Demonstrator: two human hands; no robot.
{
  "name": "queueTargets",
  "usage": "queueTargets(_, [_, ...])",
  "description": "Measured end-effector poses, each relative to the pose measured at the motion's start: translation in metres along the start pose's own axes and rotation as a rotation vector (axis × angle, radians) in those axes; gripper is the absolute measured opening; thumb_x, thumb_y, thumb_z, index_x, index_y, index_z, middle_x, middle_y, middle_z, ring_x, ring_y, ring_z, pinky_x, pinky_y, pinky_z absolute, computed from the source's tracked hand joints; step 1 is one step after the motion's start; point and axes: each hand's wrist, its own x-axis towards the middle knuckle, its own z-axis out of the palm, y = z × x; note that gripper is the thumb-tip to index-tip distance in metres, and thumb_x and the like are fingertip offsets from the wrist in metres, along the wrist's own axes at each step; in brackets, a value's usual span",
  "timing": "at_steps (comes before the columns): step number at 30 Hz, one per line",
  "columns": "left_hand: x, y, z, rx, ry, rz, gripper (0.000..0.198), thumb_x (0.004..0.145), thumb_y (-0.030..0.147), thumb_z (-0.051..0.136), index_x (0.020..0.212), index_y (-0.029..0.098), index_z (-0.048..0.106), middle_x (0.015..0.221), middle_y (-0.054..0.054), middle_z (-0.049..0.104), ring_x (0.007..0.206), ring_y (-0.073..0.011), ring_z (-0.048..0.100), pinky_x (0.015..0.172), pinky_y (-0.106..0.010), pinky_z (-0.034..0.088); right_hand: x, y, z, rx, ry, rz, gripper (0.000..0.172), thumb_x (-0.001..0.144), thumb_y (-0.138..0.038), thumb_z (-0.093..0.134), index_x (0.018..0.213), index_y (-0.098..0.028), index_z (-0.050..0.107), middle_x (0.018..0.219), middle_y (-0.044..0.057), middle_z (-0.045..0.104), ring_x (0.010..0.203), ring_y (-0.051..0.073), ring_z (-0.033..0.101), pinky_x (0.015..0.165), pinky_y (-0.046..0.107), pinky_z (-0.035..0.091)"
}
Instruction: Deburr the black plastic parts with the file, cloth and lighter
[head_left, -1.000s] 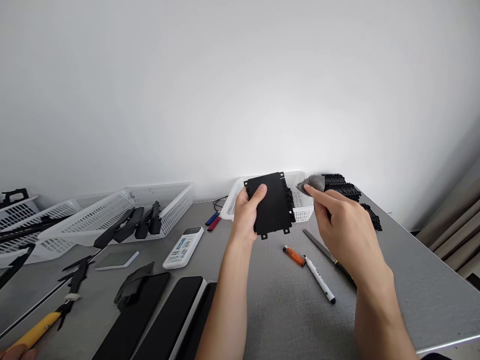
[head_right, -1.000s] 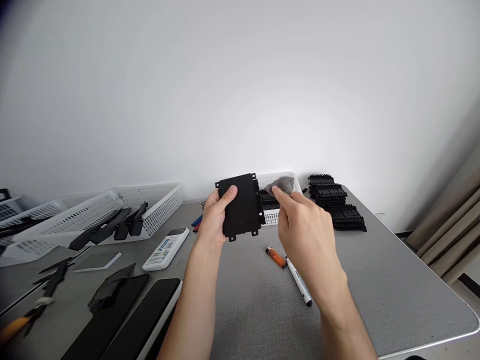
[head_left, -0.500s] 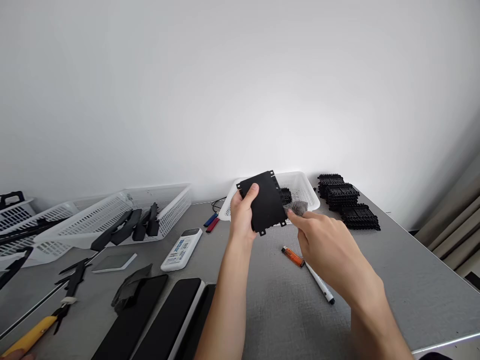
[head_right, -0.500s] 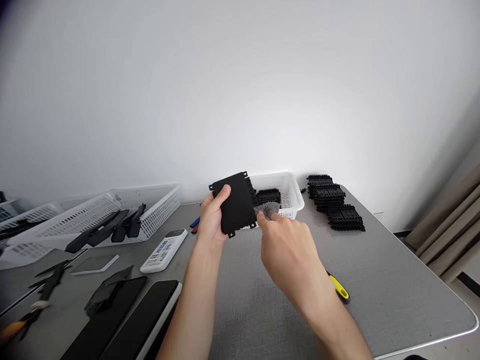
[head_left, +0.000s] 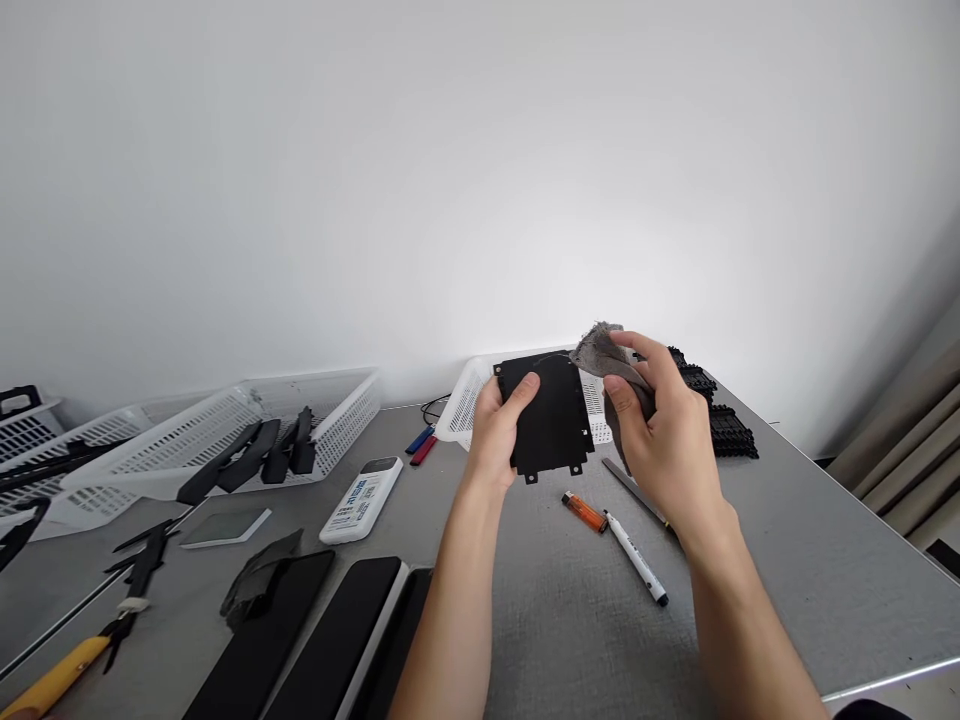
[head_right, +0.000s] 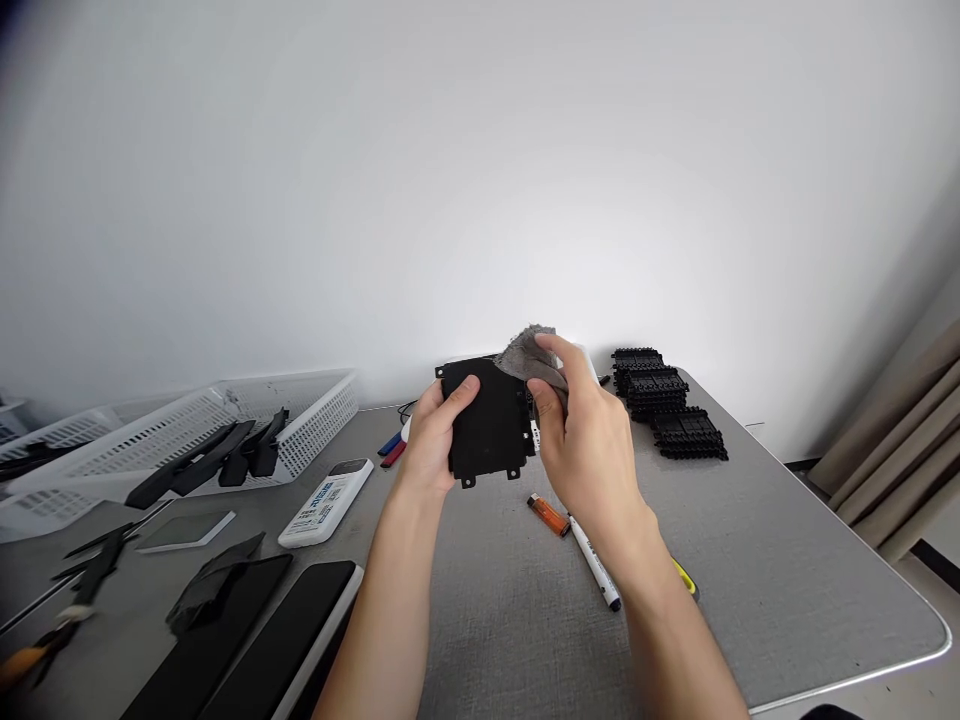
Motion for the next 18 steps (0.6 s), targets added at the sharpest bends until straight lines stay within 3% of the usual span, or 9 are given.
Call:
queueTargets(5, [-0.008, 0.006, 0.007, 0.073, -0.110, 0.033, 0.036, 0.074, 0.042, 0.081, 0.100, 0.020, 0.069, 0.101, -0.006, 0.076, 0.097, -0.0270, 0.072, 0.084, -0.036, 0.058, 0.006, 0.013, 0.015, -0.067, 0.011, -0.049, 0.033, 0.099, -0.024, 0.050, 0.127, -0.019, 0.066, 0.100, 0.009, 0.066, 0.084, 0.020, 0.062, 0.072, 0.032, 0.050])
queueTargets(10, [-0.009, 0.003, 0.010, 0.096, -0.155, 0.070, 0.033, 0.077, 0.044, 0.078, 0.098, 0.020, 0.068, 0.102, -0.006, 0.075, 0.105, -0.0267, 0.069, 0.092, -0.037, 0.055, 0.007, 0.019, 0.022, -0.065, 0.043, -0.175, 0.028, 0.097, -0.016, 0.052, 0.115, -0.016, 0.073, 0.103, 0.011, 0.062, 0.089, 0.019, 0.060, 0.074, 0.032, 0.051])
queueTargets(15, [-0.004, -0.003, 0.011, 0.050, -0.059, 0.077, 0.039, 0.074, 0.050, 0.078, 0.097, 0.021, 0.067, 0.097, -0.005, 0.075, 0.097, -0.0268, 0.071, 0.085, -0.037, 0.057, 0.001, 0.007, 0.017, -0.001, -0.230, -0.160, 0.029, 0.091, -0.007, 0.053, 0.102, -0.018, 0.078, 0.093, 0.006, 0.066, 0.073, 0.015, 0.060, 0.061, 0.027, 0.047])
queueTargets(18, [0.000, -0.004, 0.008, 0.044, 0.007, 0.086, 0.043, 0.072, 0.055, 0.077, 0.095, 0.020, 0.067, 0.093, -0.005, 0.075, 0.095, -0.0272, 0.071, 0.081, -0.036, 0.057, -0.007, 0.000, 0.010, -0.010, -0.426, -0.094, 0.032, 0.087, -0.001, 0.052, 0.095, -0.018, 0.079, 0.092, 0.004, 0.070, 0.074, 0.014, 0.063, 0.065, 0.026, 0.048])
